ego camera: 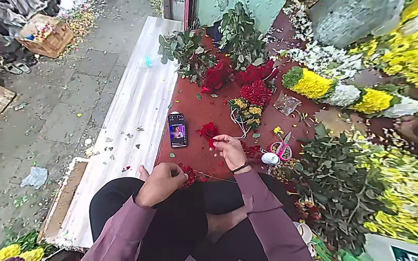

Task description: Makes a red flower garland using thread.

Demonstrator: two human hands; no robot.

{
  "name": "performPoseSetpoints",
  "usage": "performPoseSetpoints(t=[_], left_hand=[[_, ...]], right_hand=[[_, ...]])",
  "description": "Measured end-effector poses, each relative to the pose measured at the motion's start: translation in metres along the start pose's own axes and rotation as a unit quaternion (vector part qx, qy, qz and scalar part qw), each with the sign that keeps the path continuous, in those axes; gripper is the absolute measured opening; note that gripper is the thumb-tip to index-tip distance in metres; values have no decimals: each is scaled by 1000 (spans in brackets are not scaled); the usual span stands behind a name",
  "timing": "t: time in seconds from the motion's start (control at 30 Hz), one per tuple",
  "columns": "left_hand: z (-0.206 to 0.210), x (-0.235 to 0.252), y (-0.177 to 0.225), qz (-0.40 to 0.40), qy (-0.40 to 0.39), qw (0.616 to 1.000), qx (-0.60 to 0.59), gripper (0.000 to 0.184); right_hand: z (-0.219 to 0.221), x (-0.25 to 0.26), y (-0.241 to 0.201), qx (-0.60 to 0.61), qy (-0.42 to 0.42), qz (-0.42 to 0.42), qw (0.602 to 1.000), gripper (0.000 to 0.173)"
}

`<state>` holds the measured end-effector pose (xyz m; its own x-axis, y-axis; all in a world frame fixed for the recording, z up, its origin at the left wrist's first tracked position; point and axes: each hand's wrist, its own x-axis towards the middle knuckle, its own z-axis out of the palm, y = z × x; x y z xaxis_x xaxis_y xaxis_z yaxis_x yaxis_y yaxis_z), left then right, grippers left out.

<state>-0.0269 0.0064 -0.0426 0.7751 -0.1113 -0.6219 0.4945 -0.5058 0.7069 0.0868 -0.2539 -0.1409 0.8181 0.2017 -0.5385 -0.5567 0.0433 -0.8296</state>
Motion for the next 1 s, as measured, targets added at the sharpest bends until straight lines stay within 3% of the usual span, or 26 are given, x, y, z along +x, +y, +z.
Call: performPoseSetpoints(t=[0.3,0.53,0.6,0.73,0.9,1.0], left_hand=[[5,1,10,-15,22,956,-293,26],[11,2,11,-13,9,955,-295,35],[12,2,13,-17,16,956,-292,36],[11,2,13,-26,46,947,-318,36],[13,3,11,-25,53,950,-308,34],[16,3,11,-7,73,956,-283,38]], right_hand=[[44,-79,-17,8,-189,-90,978,14],[52,-85,-18,-56,-168,-111,978,15],[51,-86,-18,-55,-180,-116,975,20],[46,-82,-18,-85,-285,-154,942,52],[54,-81,-5,-118,-229,-231,938,22],[56,-81,-2,-85,-207,-234,946,15]])
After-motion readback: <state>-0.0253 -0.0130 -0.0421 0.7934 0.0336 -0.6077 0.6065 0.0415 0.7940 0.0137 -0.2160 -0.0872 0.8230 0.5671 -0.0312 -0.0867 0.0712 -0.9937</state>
